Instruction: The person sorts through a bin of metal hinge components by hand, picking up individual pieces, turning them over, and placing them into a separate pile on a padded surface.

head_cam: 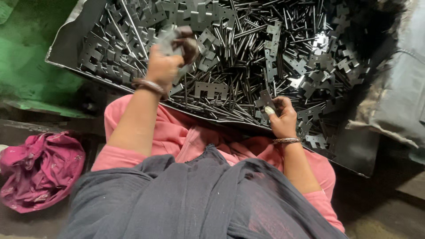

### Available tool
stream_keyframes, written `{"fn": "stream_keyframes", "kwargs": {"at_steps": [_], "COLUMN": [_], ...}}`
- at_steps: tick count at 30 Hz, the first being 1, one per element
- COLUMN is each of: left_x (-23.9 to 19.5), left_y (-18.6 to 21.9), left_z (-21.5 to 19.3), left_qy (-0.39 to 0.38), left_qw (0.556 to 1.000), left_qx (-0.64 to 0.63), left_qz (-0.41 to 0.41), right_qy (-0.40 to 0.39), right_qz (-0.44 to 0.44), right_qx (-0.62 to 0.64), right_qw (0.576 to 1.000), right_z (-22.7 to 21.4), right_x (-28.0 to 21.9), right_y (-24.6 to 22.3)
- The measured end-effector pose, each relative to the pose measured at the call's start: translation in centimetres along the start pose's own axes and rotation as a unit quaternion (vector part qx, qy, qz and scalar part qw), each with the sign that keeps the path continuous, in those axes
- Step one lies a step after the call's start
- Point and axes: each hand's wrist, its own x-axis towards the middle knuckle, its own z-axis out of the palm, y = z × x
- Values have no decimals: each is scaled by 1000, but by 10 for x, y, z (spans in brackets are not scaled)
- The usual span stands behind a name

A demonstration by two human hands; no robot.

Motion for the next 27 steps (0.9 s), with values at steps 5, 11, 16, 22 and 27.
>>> {"fn": "stream_keyframes", "kwargs": {"at_steps": [5, 11, 16, 22, 27], "left_x": [23, 45, 36, -22, -52], "left_y": [-79, -126, -115, -118, -124], "left_z": [2, 0, 9, 66, 134], "left_qy": [-25, -5, 62, -100, -2], "left_qw": [705, 668, 932, 948, 922], "left_qx": [699, 736, 344, -285, -234], "left_qz": [114, 113, 95, -102, -309], "right_qy": [-11, -44, 65, 11, -145], "right_qz": [-9, -1, 177, -4, -228], "right_qx": [22, 117, 384, 299, -44], "right_qw": [1000, 992, 904, 954, 962], "right_z": [2, -4, -20, 5, 30], "right_x": [1, 6, 18, -1, -27], "right_y": [15, 22, 8, -58, -83]}}
